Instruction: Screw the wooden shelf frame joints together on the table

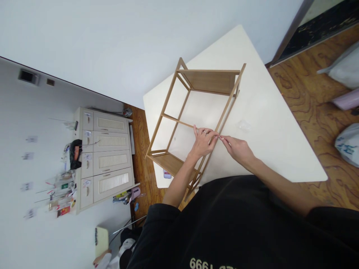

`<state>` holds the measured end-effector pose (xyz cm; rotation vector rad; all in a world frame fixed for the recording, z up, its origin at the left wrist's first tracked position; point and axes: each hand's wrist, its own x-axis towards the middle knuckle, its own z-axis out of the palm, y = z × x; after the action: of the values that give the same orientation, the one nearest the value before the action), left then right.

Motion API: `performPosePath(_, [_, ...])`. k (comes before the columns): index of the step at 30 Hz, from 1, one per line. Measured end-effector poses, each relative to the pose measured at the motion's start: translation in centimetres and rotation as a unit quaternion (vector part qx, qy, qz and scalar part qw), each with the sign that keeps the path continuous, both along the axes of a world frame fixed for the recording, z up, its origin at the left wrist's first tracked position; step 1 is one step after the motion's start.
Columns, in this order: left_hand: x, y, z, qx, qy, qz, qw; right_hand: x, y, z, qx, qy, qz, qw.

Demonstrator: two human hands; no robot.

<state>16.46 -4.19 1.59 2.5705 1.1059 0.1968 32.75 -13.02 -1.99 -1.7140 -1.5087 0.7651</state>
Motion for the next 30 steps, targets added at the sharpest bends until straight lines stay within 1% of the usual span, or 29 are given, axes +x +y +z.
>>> performPosePath(2, [0.0,0.0,-0.1,0.001,-0.001,0.004,1.000,0.3,0.8,0.5,-0.024,0.064,-0.025,0.997])
performPosePath(4, [0.0,0.0,-0.2,0.005,-0.006,0.009,1.000,0.6,1.7,0.7,-0.056,0.155,-0.040,0.986])
performPosePath(6, [0.0,0.0,-0.4,0.006,-0.012,0.016,1.000,0.9,2.7,0.5,-0.090,0.244,-0.051,0.964])
performPosePath(8, [-0.1,0.0,-0.7,0.001,-0.018,0.024,1.000,0.9,3.5,0.1,-0.113,0.321,-0.075,0.937])
performPosePath(11, [-0.2,0.1,-1.1,-0.007,-0.031,0.037,0.999,0.6,3.9,-0.5,-0.110,0.403,-0.124,0.900])
performPosePath(13, [-0.2,0.1,-1.3,-0.006,-0.046,0.044,0.998,0.2,3.7,-0.8,-0.096,0.420,-0.140,0.891])
performPosePath(18, [-0.1,-0.1,-1.6,0.007,-0.084,0.052,0.995,-0.9,2.5,-1.5,-0.086,0.426,-0.143,0.889])
performPosePath(21, [-0.3,-0.1,-1.7,0.018,-0.114,0.052,0.992,-1.5,1.6,-1.9,-0.070,0.427,-0.130,0.892])
performPosePath(23, [-0.5,-0.2,-1.8,0.032,-0.131,0.054,0.989,-1.7,1.0,-2.2,-0.071,0.407,-0.116,0.903])
performPosePath(27, [-0.8,-0.8,-1.9,0.078,-0.146,0.082,0.983,-1.7,0.2,-1.9,-0.073,0.310,-0.102,0.942])
performPosePath(29, [-0.9,-1.3,-2.0,0.093,-0.149,0.098,0.980,-1.6,0.1,-1.3,-0.077,0.297,-0.095,0.947])
performPosePath(30, [-0.9,-1.5,-2.0,0.097,-0.150,0.103,0.979,-1.6,0.1,-0.8,-0.086,0.314,-0.090,0.941])
